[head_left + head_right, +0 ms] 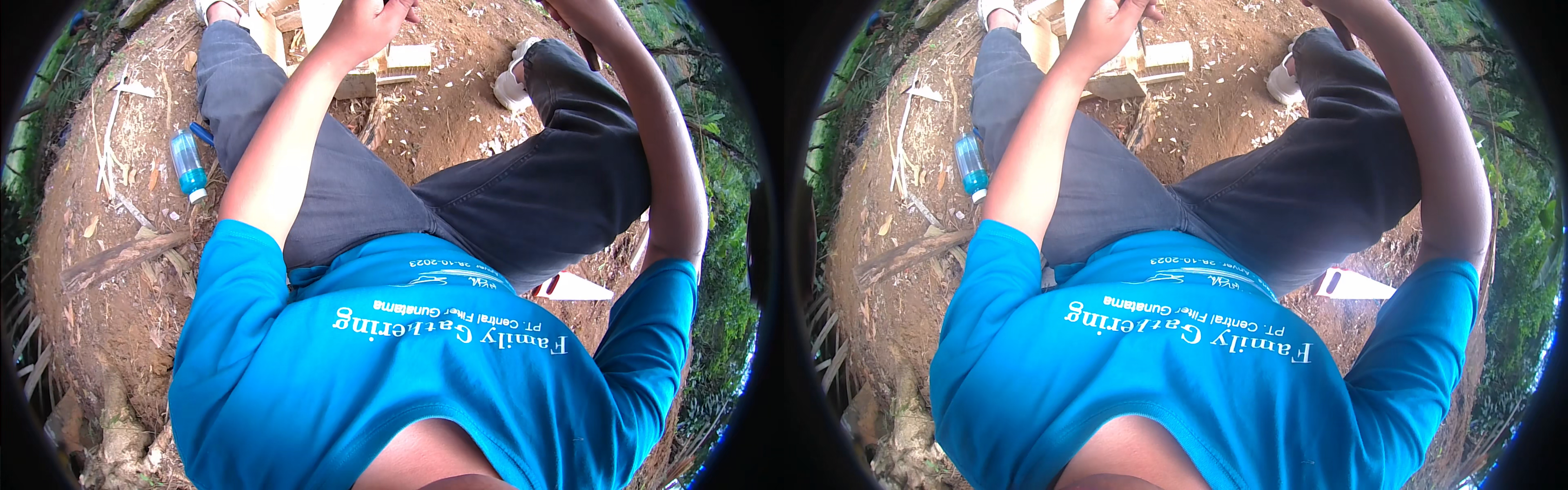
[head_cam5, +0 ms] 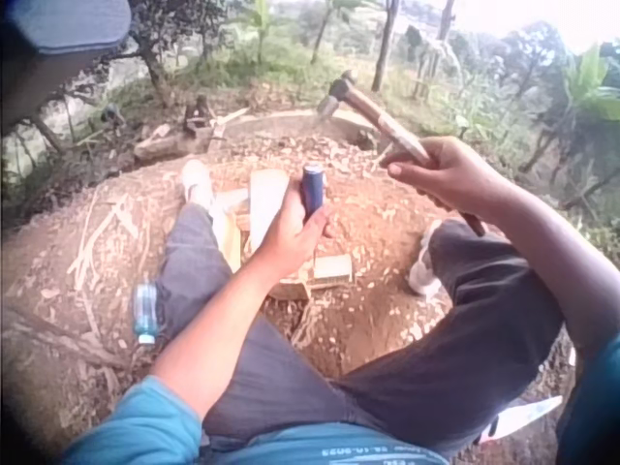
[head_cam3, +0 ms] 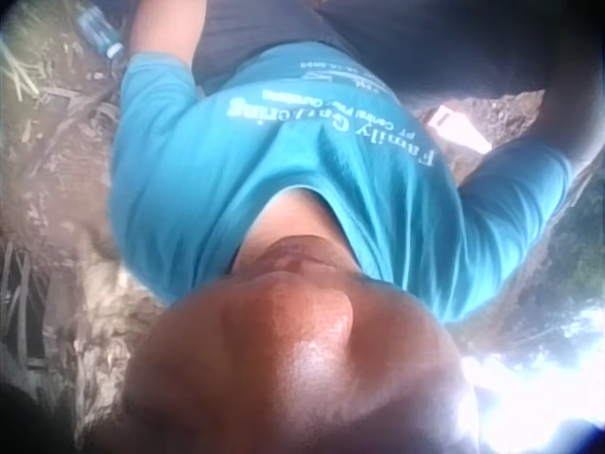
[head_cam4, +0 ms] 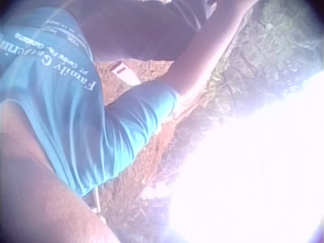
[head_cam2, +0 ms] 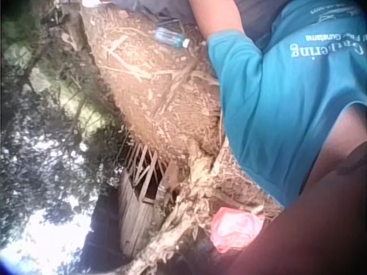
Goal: The person uses a saw to cut a piece of wood and then uses a hammer and a chisel to shape the wood.
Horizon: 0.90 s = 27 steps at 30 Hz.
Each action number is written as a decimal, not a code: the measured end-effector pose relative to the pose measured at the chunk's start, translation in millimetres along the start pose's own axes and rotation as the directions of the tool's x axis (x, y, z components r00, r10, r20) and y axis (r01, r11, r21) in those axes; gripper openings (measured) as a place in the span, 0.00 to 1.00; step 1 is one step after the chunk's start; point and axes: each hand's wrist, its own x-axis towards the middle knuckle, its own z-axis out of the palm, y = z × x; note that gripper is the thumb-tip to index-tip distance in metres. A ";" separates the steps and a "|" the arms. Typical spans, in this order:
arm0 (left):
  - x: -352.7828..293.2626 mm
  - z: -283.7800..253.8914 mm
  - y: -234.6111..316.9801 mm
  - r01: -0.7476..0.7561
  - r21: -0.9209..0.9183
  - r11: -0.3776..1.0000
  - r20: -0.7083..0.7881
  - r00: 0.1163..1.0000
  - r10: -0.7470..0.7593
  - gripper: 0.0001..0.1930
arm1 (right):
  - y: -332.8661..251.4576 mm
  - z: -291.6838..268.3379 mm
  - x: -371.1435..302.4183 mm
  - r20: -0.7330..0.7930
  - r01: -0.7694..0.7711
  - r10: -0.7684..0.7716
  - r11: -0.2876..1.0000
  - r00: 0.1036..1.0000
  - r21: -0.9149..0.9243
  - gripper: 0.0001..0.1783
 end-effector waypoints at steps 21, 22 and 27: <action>-2.1 6.8 6.4 0.010 0.071 0.997 0.017 1.000 -0.011 0.15 | -4.6 -0.1 -1.4 0.005 -0.039 0.039 0.999 0.999 -0.021 0.19; -3.3 5.0 7.5 0.008 0.081 0.997 0.011 1.000 -0.009 0.15 | -4.1 1.2 0.6 0.013 -0.026 0.026 1.000 1.000 -0.014 0.19; -5.1 2.5 6.9 0.002 0.109 0.994 -0.002 1.000 -0.002 0.14 | -7.9 1.2 -3.7 0.035 0.062 -0.063 0.998 0.997 0.020 0.18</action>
